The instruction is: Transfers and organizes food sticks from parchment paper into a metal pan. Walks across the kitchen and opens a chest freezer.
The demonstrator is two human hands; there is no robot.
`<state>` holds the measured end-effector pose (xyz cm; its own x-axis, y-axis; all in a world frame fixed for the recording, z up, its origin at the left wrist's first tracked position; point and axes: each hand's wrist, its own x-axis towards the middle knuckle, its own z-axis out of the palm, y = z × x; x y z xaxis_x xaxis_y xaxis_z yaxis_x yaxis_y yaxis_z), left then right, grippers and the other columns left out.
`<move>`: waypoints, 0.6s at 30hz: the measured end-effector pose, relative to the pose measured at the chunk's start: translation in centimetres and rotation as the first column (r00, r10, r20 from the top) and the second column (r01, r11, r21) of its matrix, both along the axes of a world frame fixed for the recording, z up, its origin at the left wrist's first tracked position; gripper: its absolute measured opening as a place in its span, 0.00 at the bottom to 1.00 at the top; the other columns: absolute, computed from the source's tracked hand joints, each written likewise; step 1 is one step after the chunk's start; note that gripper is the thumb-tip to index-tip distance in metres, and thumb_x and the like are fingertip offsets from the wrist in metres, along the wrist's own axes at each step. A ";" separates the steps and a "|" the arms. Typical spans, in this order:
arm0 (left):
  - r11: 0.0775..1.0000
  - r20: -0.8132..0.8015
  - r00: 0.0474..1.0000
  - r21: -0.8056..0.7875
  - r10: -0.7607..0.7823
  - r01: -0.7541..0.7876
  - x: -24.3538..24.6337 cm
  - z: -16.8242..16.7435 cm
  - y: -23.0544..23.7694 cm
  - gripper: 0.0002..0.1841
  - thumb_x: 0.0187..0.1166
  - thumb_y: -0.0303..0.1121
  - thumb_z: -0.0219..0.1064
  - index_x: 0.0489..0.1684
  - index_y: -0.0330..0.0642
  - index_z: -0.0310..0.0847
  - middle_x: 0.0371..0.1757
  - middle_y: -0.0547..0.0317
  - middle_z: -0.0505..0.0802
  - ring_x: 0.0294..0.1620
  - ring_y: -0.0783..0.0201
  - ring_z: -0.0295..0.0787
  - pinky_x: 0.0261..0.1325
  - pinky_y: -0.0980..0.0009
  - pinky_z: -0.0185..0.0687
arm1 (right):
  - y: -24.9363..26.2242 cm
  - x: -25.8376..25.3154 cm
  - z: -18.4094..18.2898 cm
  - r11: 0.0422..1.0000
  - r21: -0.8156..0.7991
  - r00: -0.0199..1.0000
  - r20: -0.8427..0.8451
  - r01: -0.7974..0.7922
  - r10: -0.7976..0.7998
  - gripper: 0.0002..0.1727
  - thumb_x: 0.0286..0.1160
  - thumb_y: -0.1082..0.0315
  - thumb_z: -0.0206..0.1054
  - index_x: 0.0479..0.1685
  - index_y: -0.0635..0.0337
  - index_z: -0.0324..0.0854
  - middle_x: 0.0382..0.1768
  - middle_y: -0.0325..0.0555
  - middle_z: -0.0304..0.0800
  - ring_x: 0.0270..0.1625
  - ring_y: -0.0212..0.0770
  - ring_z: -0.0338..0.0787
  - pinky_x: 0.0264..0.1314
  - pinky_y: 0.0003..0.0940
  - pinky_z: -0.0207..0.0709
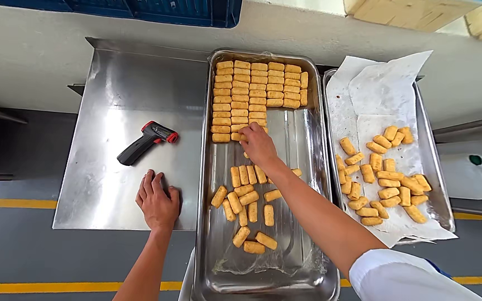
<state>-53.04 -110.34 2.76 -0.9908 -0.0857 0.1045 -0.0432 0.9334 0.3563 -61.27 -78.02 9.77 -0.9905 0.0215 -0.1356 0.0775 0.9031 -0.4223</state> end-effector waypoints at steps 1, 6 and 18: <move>1.000 0.000 1.000 0.002 0.001 -0.001 0.0 0.0 0.0 0.31 0.77 0.48 0.47 0.74 0.39 0.78 0.86 0.44 0.73 0.89 0.42 0.63 0.86 0.38 0.50 | 0.1 0.0 -0.3 1.000 0.004 0.999 -0.035 -0.008 0.008 0.14 0.77 0.68 0.72 0.60 0.57 0.88 0.58 0.55 0.86 0.64 0.57 0.86 0.59 0.51 0.84; 1.000 -0.004 1.000 0.012 -0.011 0.011 0.0 0.1 -0.1 0.31 0.77 0.47 0.48 0.74 0.38 0.78 0.86 0.42 0.73 0.89 0.40 0.62 0.85 0.36 0.50 | 0.2 -0.6 -1.1 0.999 0.009 0.990 -0.131 -0.048 0.049 0.11 0.78 0.69 0.71 0.55 0.60 0.91 0.53 0.56 0.88 0.61 0.58 0.86 0.63 0.50 0.82; 1.000 -0.007 1.000 0.019 -0.007 0.007 0.0 0.2 0.0 0.32 0.77 0.48 0.46 0.73 0.39 0.78 0.86 0.43 0.74 0.89 0.40 0.62 0.85 0.36 0.50 | 3.4 3.2 1.9 0.973 0.115 0.948 0.275 -0.200 0.162 0.21 0.72 0.71 0.71 0.65 0.50 0.88 0.62 0.52 0.87 0.70 0.57 0.82 0.66 0.58 0.77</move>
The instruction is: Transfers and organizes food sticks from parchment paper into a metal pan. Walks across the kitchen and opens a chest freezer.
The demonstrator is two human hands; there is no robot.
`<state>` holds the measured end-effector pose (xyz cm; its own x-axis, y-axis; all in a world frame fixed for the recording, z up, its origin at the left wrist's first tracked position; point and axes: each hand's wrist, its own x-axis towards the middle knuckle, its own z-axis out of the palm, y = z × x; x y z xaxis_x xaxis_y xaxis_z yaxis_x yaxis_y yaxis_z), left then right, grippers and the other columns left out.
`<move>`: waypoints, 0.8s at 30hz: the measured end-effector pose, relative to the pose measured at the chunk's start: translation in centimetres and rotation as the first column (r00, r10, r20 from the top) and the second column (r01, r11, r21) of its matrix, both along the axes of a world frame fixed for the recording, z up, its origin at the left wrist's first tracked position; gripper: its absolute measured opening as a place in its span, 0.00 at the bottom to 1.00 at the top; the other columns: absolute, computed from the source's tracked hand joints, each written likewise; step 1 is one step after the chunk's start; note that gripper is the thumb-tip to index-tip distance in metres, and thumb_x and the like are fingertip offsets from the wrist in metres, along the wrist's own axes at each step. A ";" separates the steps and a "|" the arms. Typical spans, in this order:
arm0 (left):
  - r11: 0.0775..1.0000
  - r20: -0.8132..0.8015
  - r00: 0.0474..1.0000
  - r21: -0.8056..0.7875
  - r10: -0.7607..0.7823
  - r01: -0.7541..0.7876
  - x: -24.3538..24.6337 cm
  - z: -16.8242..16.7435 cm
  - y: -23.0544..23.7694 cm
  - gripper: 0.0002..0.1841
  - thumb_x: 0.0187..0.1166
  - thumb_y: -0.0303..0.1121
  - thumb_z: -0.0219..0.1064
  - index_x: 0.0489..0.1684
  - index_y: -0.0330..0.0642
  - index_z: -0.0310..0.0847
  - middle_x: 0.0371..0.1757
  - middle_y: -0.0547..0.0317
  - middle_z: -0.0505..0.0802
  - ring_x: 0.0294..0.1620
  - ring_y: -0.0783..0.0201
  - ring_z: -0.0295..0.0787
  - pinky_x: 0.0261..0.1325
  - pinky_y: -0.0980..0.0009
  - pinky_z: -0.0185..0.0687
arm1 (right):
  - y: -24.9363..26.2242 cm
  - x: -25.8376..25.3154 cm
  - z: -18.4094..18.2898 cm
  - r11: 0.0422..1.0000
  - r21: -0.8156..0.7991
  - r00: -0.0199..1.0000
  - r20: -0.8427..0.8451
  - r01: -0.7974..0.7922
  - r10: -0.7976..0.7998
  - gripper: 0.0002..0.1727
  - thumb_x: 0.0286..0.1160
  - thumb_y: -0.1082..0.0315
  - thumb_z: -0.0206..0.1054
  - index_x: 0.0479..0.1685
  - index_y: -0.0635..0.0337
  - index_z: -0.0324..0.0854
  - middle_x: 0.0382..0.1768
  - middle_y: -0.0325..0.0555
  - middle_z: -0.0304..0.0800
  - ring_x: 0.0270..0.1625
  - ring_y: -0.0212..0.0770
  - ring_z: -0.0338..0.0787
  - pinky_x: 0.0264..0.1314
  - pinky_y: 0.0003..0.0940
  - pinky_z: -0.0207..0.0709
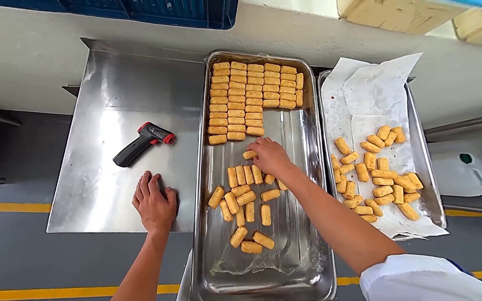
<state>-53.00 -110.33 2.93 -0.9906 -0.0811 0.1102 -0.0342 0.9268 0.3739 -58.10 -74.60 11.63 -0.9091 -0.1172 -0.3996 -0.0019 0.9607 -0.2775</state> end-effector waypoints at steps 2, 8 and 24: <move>1.000 -0.002 1.000 -0.001 0.001 -0.001 0.0 0.0 -0.1 0.31 0.77 0.47 0.47 0.73 0.38 0.78 0.86 0.42 0.74 0.89 0.40 0.63 0.85 0.36 0.50 | 0.4 -0.2 0.1 0.992 -0.036 0.993 -0.024 0.118 -0.119 0.19 0.73 0.72 0.71 0.63 0.51 0.88 0.62 0.53 0.87 0.69 0.59 0.83 0.63 0.59 0.80; 1.000 0.004 1.000 -0.003 -0.003 0.003 0.0 0.0 0.1 0.32 0.77 0.47 0.47 0.74 0.38 0.78 0.86 0.41 0.73 0.89 0.39 0.62 0.85 0.36 0.50 | 0.5 -1.1 -0.3 0.913 -0.147 0.909 -0.121 0.381 -0.398 0.19 0.74 0.70 0.74 0.63 0.60 0.83 0.63 0.60 0.81 0.62 0.60 0.87 0.60 0.55 0.83; 1.000 0.021 1.000 -0.001 -0.004 0.004 -0.1 0.0 -0.1 0.31 0.77 0.47 0.48 0.74 0.38 0.77 0.86 0.42 0.73 0.89 0.40 0.62 0.85 0.36 0.50 | 4.5 1.3 2.0 0.966 -0.173 0.981 -0.043 -0.192 0.187 0.23 0.70 0.70 0.75 0.66 0.47 0.89 0.69 0.53 0.82 0.73 0.57 0.79 0.73 0.56 0.76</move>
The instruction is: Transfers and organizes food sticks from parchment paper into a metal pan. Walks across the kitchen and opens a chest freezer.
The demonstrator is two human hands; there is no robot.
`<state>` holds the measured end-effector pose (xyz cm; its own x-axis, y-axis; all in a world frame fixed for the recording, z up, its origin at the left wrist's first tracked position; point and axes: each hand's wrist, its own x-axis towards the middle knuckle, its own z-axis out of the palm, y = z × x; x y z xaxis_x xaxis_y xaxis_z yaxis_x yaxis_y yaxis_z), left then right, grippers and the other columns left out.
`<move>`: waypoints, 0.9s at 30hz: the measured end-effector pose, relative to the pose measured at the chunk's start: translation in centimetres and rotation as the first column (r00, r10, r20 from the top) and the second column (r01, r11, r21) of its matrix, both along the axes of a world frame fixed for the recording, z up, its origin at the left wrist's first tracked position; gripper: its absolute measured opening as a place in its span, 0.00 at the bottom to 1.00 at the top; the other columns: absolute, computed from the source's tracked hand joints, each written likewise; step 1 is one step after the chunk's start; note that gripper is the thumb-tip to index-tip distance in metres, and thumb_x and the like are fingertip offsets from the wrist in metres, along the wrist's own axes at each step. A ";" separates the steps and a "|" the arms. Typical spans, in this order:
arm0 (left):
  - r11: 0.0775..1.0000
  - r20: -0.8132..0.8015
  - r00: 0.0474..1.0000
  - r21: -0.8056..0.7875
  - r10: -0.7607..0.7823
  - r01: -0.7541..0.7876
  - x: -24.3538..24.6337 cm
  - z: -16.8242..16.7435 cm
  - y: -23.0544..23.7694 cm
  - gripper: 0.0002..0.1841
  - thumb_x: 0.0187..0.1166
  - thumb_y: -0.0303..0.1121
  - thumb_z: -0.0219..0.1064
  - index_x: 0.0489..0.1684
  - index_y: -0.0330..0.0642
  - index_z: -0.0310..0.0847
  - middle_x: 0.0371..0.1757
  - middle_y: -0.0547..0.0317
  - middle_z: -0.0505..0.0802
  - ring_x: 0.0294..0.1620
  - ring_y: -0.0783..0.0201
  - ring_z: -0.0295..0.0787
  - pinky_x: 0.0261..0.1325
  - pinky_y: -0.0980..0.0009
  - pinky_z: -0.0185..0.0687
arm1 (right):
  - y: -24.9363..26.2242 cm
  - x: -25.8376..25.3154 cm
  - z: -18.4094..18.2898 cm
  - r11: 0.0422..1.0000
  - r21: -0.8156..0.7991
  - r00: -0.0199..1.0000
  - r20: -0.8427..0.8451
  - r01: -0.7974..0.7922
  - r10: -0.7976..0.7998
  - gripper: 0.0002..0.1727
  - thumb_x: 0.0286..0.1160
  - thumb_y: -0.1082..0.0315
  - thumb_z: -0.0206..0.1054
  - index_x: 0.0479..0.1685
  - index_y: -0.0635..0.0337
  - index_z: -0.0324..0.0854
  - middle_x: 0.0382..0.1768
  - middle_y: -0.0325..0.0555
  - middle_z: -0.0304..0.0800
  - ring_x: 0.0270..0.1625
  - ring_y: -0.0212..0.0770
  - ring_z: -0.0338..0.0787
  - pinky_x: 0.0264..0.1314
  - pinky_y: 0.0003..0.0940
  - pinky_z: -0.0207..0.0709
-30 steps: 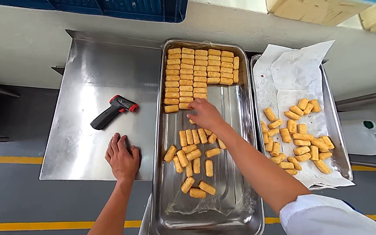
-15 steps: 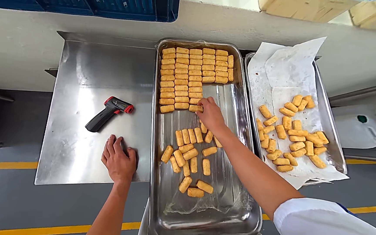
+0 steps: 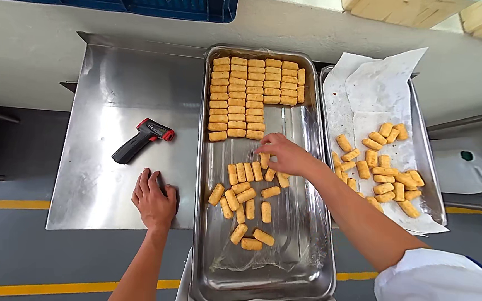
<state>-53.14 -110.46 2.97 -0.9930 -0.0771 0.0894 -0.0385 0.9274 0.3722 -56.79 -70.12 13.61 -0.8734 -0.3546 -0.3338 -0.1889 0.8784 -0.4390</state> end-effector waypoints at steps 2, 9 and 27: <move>1.000 0.001 1.000 -0.001 0.002 -0.002 0.0 0.1 0.0 0.31 0.76 0.47 0.48 0.74 0.38 0.77 0.86 0.43 0.73 0.89 0.40 0.62 0.85 0.36 0.50 | 0.1 0.6 -0.3 0.983 0.124 0.990 -0.011 -0.136 0.138 0.27 0.67 0.78 0.72 0.66 0.42 0.90 0.71 0.53 0.81 0.75 0.58 0.78 0.72 0.55 0.75; 1.000 -0.005 1.000 0.005 0.005 -0.005 0.2 0.0 0.1 0.32 0.77 0.48 0.47 0.74 0.38 0.77 0.86 0.42 0.73 0.89 0.40 0.62 0.85 0.36 0.49 | 3.9 1.4 -0.6 0.972 -0.125 0.977 -0.056 0.198 -0.206 0.17 0.76 0.78 0.69 0.63 0.58 0.88 0.63 0.60 0.84 0.59 0.56 0.89 0.64 0.53 0.84; 1.000 -0.025 1.000 -0.017 0.007 -0.008 0.0 0.2 0.2 0.32 0.77 0.48 0.47 0.73 0.37 0.78 0.84 0.39 0.75 0.88 0.38 0.63 0.85 0.35 0.50 | 4.4 -6.5 -1.4 0.851 0.243 0.878 -0.007 0.467 -0.479 0.34 0.60 0.64 0.82 0.73 0.55 0.80 0.71 0.71 0.75 0.63 0.71 0.85 0.58 0.69 0.80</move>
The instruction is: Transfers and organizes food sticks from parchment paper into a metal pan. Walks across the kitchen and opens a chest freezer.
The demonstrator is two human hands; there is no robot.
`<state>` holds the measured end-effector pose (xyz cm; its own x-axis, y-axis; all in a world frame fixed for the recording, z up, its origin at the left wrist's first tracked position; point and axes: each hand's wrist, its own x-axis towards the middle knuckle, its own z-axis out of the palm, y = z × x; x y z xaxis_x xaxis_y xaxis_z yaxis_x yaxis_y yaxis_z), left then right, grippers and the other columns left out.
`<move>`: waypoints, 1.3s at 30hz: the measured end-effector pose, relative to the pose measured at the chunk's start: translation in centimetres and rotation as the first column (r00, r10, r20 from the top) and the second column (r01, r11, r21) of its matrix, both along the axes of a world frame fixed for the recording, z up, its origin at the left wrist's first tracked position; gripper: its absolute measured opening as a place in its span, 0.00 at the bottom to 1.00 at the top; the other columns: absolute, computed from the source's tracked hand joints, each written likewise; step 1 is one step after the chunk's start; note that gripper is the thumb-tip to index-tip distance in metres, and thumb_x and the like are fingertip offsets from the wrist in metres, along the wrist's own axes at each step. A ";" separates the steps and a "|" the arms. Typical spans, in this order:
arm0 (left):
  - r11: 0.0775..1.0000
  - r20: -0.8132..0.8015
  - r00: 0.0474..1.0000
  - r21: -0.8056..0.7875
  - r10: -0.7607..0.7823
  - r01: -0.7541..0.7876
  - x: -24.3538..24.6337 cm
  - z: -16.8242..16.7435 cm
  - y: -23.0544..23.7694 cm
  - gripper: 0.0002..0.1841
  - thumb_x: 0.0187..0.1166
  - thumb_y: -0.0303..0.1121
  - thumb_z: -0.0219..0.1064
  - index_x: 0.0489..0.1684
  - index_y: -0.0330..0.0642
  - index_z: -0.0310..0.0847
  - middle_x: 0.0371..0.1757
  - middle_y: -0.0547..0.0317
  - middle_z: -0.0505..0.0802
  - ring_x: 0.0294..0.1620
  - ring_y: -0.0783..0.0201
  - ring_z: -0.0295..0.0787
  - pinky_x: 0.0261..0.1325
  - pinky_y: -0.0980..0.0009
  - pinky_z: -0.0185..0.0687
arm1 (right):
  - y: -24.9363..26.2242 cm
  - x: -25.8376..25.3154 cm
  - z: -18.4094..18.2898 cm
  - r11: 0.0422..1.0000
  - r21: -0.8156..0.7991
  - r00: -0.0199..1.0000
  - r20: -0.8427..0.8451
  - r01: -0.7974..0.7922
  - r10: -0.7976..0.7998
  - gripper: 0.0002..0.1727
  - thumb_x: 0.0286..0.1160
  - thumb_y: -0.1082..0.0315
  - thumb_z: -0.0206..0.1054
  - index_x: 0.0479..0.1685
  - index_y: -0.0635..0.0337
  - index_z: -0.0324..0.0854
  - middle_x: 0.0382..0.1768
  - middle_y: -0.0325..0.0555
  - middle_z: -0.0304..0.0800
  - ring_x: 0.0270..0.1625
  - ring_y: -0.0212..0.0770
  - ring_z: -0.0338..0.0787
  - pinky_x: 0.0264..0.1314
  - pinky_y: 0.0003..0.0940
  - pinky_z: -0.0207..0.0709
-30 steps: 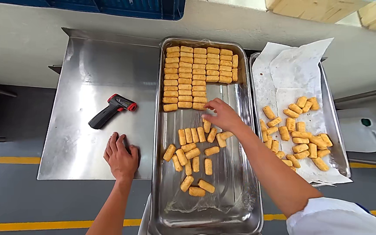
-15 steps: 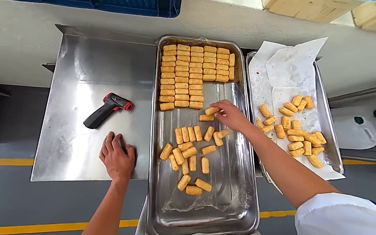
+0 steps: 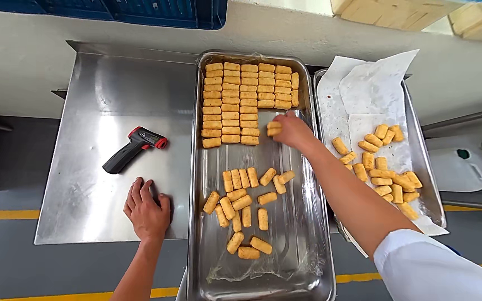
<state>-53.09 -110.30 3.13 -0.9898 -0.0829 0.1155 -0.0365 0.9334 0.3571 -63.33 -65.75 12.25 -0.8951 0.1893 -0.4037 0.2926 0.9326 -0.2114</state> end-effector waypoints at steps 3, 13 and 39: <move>1.000 0.003 1.000 0.002 0.005 -0.005 0.1 0.1 0.1 0.32 0.77 0.47 0.47 0.73 0.37 0.79 0.84 0.39 0.75 0.89 0.39 0.64 0.85 0.36 0.50 | -1.1 -2.2 -0.6 0.997 -0.069 0.983 -0.175 0.045 -0.057 0.35 0.67 0.67 0.78 0.79 0.55 0.76 0.75 0.66 0.73 0.69 0.67 0.83 0.66 0.64 0.80; 1.000 0.007 1.000 0.011 0.003 -0.003 0.2 0.0 0.2 0.32 0.77 0.49 0.47 0.73 0.37 0.78 0.85 0.39 0.75 0.89 0.38 0.63 0.85 0.36 0.51 | -0.3 -0.9 -3.5 0.997 -0.044 0.917 -0.397 -0.061 0.039 0.23 0.77 0.69 0.72 0.73 0.59 0.83 0.75 0.62 0.77 0.76 0.63 0.80 0.74 0.55 0.78; 1.000 0.025 1.000 0.019 -0.002 0.001 0.1 0.2 0.0 0.32 0.77 0.47 0.47 0.74 0.37 0.77 0.86 0.41 0.73 0.89 0.39 0.62 0.85 0.36 0.50 | -5.1 9.8 -0.2 0.953 -0.078 0.946 0.119 -0.293 0.301 0.36 0.65 0.71 0.77 0.79 0.41 0.77 0.75 0.56 0.74 0.70 0.61 0.81 0.56 0.57 0.84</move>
<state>-53.00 -110.28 3.31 -0.9925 -0.0832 0.0890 -0.0442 0.9265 0.3738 -53.50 -70.80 12.09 -0.8470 -0.1045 -0.5212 0.0324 0.9685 -0.2468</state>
